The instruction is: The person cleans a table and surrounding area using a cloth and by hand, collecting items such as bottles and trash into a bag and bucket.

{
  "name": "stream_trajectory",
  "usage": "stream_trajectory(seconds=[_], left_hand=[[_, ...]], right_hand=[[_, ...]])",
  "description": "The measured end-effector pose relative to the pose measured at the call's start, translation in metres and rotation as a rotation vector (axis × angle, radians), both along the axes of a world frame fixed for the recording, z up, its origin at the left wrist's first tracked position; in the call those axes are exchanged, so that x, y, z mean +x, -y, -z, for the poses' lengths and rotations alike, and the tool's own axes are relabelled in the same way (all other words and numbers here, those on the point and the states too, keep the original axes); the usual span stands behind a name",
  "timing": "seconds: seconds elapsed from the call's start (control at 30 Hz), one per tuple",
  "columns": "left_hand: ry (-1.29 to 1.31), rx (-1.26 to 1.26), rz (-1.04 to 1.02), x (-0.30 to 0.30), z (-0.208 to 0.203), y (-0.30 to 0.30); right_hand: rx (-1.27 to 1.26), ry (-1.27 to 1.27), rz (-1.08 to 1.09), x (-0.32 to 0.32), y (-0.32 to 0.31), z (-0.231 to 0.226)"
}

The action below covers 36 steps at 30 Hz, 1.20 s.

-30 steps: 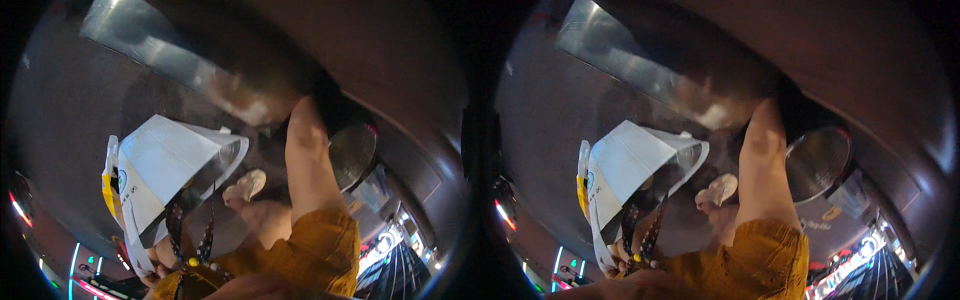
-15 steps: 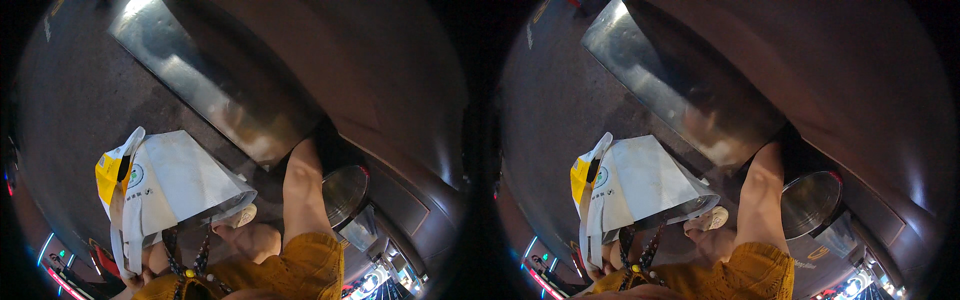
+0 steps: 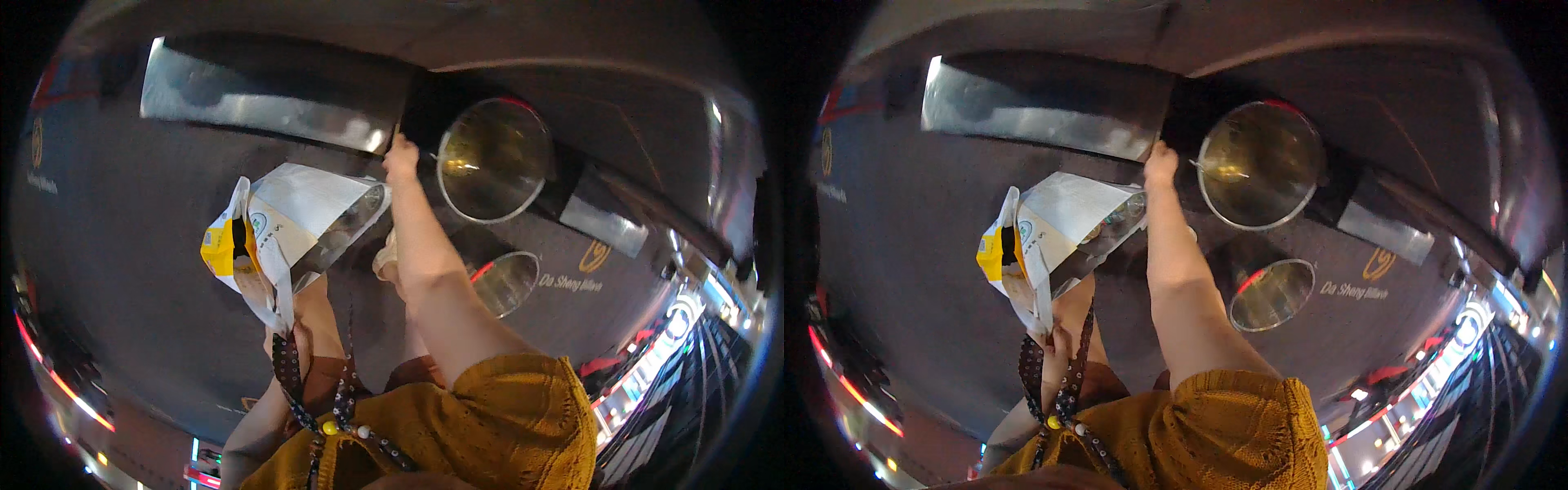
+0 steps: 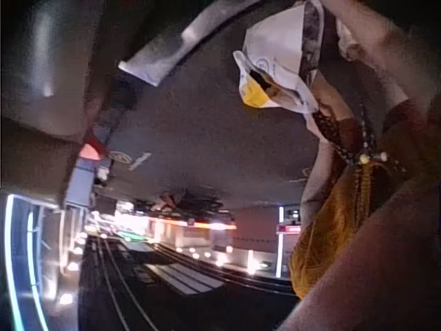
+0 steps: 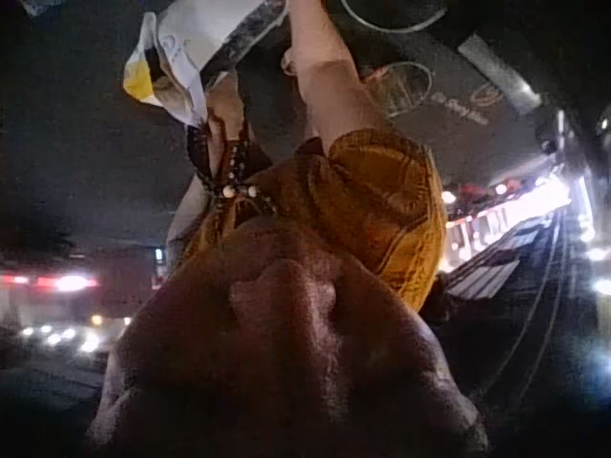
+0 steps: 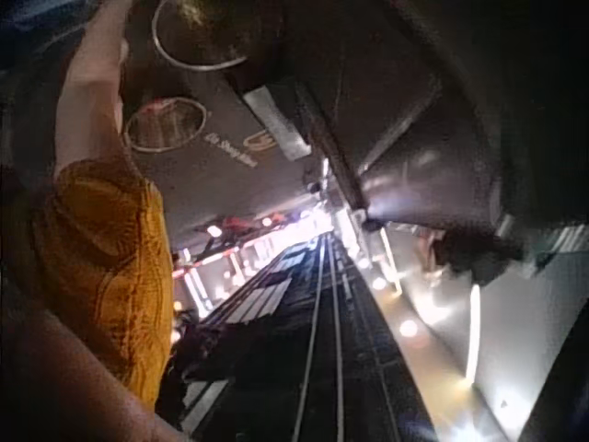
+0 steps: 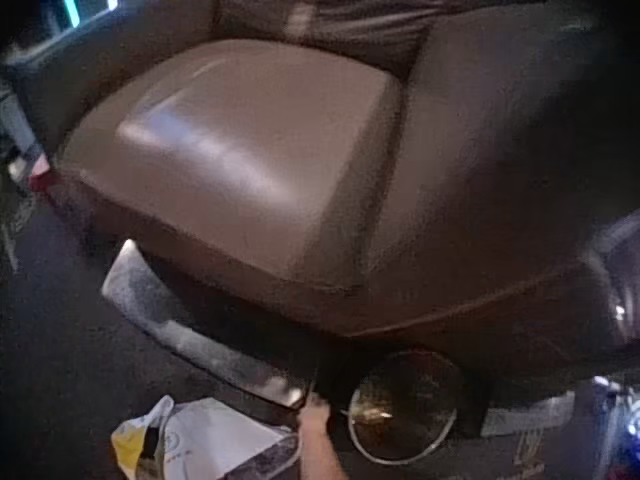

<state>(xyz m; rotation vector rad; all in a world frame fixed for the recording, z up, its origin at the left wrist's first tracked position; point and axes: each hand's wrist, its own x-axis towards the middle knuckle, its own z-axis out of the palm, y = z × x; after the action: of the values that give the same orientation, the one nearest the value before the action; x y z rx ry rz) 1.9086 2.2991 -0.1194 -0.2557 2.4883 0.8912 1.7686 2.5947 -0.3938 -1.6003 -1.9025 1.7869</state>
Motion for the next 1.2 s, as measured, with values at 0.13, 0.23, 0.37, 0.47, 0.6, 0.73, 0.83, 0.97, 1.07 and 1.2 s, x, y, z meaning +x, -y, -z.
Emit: stream_trajectory(seconds=[0.13, 0.23, 0.37, 0.47, 0.6, 0.73, 0.83, 0.97, 1.07, 1.2], left_hand=[[0.009, -0.086, 0.095, -0.007, 0.007, 0.001], [0.048, 0.028, 0.126, -0.024, -0.001, -0.002], [0.06, -0.158, 0.285, -0.024, 0.009, 0.02], [0.058, -0.245, 0.424, -0.022, 0.007, 0.034], [0.096, -0.337, 0.441, -0.03, -0.003, 0.038], [-0.014, -0.276, 0.477, -0.025, -0.003, 0.043], [0.15, -0.219, 0.394, -0.031, -0.006, 0.042], [-0.001, -0.1, 0.422, -0.029, 0.012, 0.058], [-0.001, -0.097, 0.442, -0.034, 0.009, 0.051], [-0.078, -0.162, 0.47, -0.027, 0.018, 0.057]], right_hand=[[0.221, 0.083, -0.204, 0.06, 0.051, -0.1], [0.569, 0.021, -0.251, 0.109, 0.036, -0.204], [0.648, 0.448, -0.184, 0.21, 0.004, -0.263], [0.7, 0.675, -0.358, 0.288, -0.024, -0.272], [0.635, 0.724, -0.382, 0.24, -0.042, -0.251], [0.629, 0.221, -0.282, 0.063, -0.046, -0.193], [0.661, 0.328, -0.151, -0.038, -0.03, -0.097], [0.15, 0.455, -0.126, -0.076, -0.053, -0.026], [0.352, 0.445, -0.228, -0.048, -0.042, -0.016], [0.318, 0.524, -0.203, 0.014, -0.006, -0.072]])
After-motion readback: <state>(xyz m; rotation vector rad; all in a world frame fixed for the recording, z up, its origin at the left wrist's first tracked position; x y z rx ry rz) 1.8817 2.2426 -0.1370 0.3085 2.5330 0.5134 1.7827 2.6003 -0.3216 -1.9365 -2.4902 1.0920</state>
